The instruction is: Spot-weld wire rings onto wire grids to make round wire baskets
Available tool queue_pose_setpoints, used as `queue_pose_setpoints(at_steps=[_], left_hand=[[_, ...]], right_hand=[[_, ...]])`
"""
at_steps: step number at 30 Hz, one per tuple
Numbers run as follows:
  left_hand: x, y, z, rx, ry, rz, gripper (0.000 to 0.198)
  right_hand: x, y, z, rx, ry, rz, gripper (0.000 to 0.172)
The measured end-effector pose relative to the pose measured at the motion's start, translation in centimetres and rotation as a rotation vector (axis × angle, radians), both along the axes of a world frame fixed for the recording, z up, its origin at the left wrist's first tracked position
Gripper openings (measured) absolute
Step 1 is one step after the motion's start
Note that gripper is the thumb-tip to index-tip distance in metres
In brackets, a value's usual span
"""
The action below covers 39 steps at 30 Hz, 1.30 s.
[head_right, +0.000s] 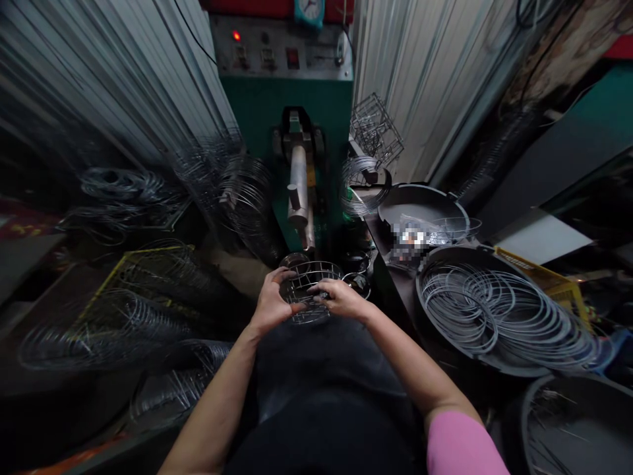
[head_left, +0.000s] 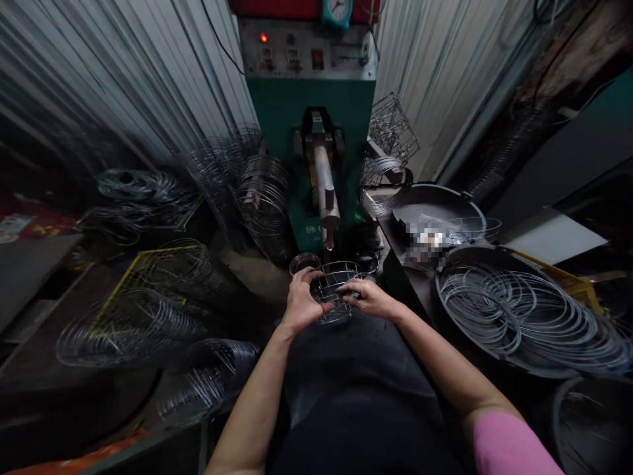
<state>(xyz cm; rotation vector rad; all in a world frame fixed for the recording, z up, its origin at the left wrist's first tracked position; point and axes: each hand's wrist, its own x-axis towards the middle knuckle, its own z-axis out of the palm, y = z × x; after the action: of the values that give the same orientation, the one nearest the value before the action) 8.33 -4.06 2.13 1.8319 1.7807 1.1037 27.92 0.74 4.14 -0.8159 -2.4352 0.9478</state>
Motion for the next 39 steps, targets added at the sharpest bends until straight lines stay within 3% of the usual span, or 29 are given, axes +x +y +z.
queue_pose_setpoints(at_steps=[15,24,33,39], left_hand=[[-1.1,1.4,-0.9,0.023,-0.033,-0.051,0.066],[-1.9,3.2,-1.3,0.064,-0.052,-0.049,0.064],[-2.6,6.1,-1.0,0.001,-0.13,-0.01,0.066],[-2.4,6.4,-1.3,0.052,-0.107,-0.001,0.063]], right_hand=[[-0.7,0.8,-1.3,0.158,-0.119,-0.049,0.026],[-1.6,2.0,-0.2,0.222,-0.221,-0.087,0.033],[-2.8,4.7,0.8,0.244,-0.192,-0.148,0.028],[-2.9,4.4,-0.4,0.226,-0.074,-0.24,0.019]])
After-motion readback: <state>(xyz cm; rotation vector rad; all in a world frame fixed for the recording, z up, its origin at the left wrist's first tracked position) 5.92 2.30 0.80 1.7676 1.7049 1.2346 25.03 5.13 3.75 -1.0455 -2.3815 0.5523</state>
